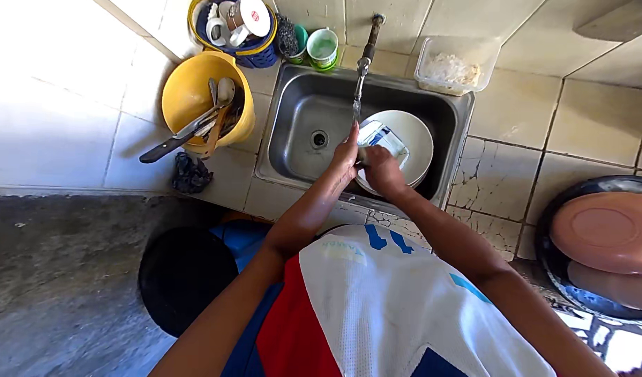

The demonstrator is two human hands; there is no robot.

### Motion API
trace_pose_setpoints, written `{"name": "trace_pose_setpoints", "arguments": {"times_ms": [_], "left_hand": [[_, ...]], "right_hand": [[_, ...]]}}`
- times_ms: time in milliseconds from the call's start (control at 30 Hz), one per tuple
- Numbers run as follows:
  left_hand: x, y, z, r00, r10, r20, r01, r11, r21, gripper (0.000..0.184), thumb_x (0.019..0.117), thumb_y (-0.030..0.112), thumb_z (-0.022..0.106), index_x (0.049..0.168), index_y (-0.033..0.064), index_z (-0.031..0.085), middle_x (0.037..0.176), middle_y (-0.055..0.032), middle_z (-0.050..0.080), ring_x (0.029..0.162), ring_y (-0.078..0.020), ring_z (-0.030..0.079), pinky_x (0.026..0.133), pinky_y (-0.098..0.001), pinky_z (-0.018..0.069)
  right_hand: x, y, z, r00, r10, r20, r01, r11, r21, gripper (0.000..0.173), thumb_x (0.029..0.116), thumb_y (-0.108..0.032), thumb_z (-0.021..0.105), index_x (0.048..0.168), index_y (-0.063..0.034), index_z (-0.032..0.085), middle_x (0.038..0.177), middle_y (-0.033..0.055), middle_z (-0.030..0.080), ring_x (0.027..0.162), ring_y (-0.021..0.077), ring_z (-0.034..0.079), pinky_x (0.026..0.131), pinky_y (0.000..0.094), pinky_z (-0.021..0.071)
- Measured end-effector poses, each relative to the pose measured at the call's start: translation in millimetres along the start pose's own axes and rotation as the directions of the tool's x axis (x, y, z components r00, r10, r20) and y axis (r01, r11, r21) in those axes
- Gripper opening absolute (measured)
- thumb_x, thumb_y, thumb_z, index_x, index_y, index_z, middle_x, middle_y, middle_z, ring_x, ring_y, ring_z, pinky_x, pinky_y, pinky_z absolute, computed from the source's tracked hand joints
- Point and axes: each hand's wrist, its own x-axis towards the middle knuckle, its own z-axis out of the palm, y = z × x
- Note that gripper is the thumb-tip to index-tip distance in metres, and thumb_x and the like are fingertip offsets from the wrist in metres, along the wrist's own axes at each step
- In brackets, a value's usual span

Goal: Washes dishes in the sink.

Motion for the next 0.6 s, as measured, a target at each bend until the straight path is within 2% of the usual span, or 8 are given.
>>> {"name": "trace_pose_setpoints", "arguments": {"times_ms": [100, 200, 267, 333, 367, 433, 500, 600], "left_hand": [[5.6, 7.1, 3.3, 0.997, 0.082, -0.016, -0.082, 0.997, 0.013, 0.070, 0.1050, 0.063, 0.037, 0.152, 0.0106, 0.039, 0.138, -0.0158, 0.056, 0.115, -0.0260, 0.063, 0.092, -0.0411, 0.0558], [33.0, -8.3, -23.7, 0.999, 0.034, -0.008, -0.033, 0.993, 0.114, 0.083, 0.1001, 0.068, 0.044, 0.159, 0.0101, 0.033, 0.158, -0.0201, 0.041, 0.143, -0.0344, 0.043, 0.114, -0.0580, 0.0396], [51.2, -17.9, -45.0, 0.993, -0.002, 0.118, -0.002, 0.999, 0.033, 0.080, 0.1006, 0.071, 0.035, 0.156, 0.0130, 0.036, 0.146, -0.0155, 0.054, 0.127, -0.0268, 0.057, 0.103, -0.0461, 0.0503], [56.5, -25.0, -58.3, 0.959, 0.065, 0.276, -0.024, 0.989, -0.148, 0.066, 0.1058, 0.060, 0.035, 0.151, 0.0126, 0.040, 0.133, -0.0133, 0.062, 0.116, -0.0242, 0.065, 0.096, -0.0415, 0.0557], [55.0, -26.5, -61.0, 0.948, 0.100, 0.303, -0.034, 0.976, -0.216, 0.059, 0.1082, 0.052, 0.038, 0.153, 0.0132, 0.038, 0.135, -0.0141, 0.061, 0.119, -0.0255, 0.064, 0.099, -0.0434, 0.0547], [47.5, -31.0, -58.4, 0.958, 0.160, 0.238, -0.084, 0.949, -0.303, 0.053, 0.1100, 0.040, 0.042, 0.154, 0.0122, 0.036, 0.137, -0.0154, 0.060, 0.122, -0.0267, 0.062, 0.102, -0.0464, 0.0533], [40.6, -38.9, -53.5, 0.974, 0.183, 0.134, -0.137, 0.947, -0.291, 0.049, 0.1099, 0.035, 0.046, 0.151, 0.0082, 0.041, 0.135, -0.0168, 0.061, 0.119, -0.0268, 0.063, 0.101, -0.0470, 0.0539], [32.2, -46.9, -46.8, 0.983, 0.180, 0.035, -0.170, 0.966, -0.196, 0.045, 0.1076, 0.029, 0.053, 0.144, 0.0034, 0.048, 0.128, -0.0178, 0.063, 0.112, -0.0246, 0.065, 0.097, -0.0446, 0.0553]], "right_hand": [[11.0, 4.1, -47.9, 0.966, 0.203, -0.163, -0.152, 0.948, 0.278, 0.039, 0.0970, -0.013, 0.067, 0.127, 0.0110, 0.061, 0.120, 0.0281, 0.069, 0.112, 0.0380, 0.068, 0.101, 0.0544, 0.0525], [20.4, 32.8, -74.9, 0.901, 0.349, -0.257, -0.073, 0.707, 0.704, 0.036, 0.0951, -0.016, 0.069, 0.124, 0.0026, 0.060, 0.107, 0.0084, 0.070, 0.095, 0.0125, 0.069, 0.087, 0.0339, 0.0596], [27.6, 61.2, -71.9, 0.885, 0.404, -0.231, 0.027, 0.450, 0.892, 0.023, 0.0986, -0.014, 0.062, 0.120, -0.0049, 0.058, 0.098, 0.0001, 0.070, 0.088, 0.0099, 0.070, 0.081, 0.0332, 0.0616], [31.0, 95.1, -54.7, 0.884, 0.449, -0.133, -0.001, 0.287, 0.958, 0.025, 0.1033, -0.022, 0.058, 0.124, -0.0070, 0.057, 0.100, 0.0025, 0.072, 0.091, 0.0144, 0.072, 0.084, 0.0381, 0.0623], [32.2, 110.2, -43.7, 0.868, 0.488, -0.093, -0.062, 0.292, 0.954, 0.030, 0.1046, -0.028, 0.057, 0.126, -0.0069, 0.057, 0.102, 0.0037, 0.072, 0.093, 0.0150, 0.072, 0.085, 0.0385, 0.0623], [32.9, 136.1, -22.3, 0.805, 0.584, -0.110, -0.257, 0.508, 0.822, 0.037, 0.1030, -0.033, 0.061, 0.125, -0.0033, 0.062, 0.105, 0.0074, 0.071, 0.095, 0.0154, 0.070, 0.087, 0.0373, 0.0602], [32.6, 148.8, -10.2, 0.761, 0.629, -0.156, -0.482, 0.710, 0.513, 0.045, 0.0990, -0.031, 0.068, 0.126, 0.0038, 0.065, 0.120, 0.0244, 0.069, 0.114, 0.0343, 0.066, 0.102, 0.0544, 0.0506], [37.7, 139.7, 9.4, 0.825, 0.535, -0.184, -0.488, 0.837, 0.247, 0.047, 0.1028, -0.027, 0.059, 0.137, 0.0052, 0.059, 0.137, 0.0334, 0.058, 0.132, 0.0483, 0.054, 0.113, 0.0641, 0.0391]]}}
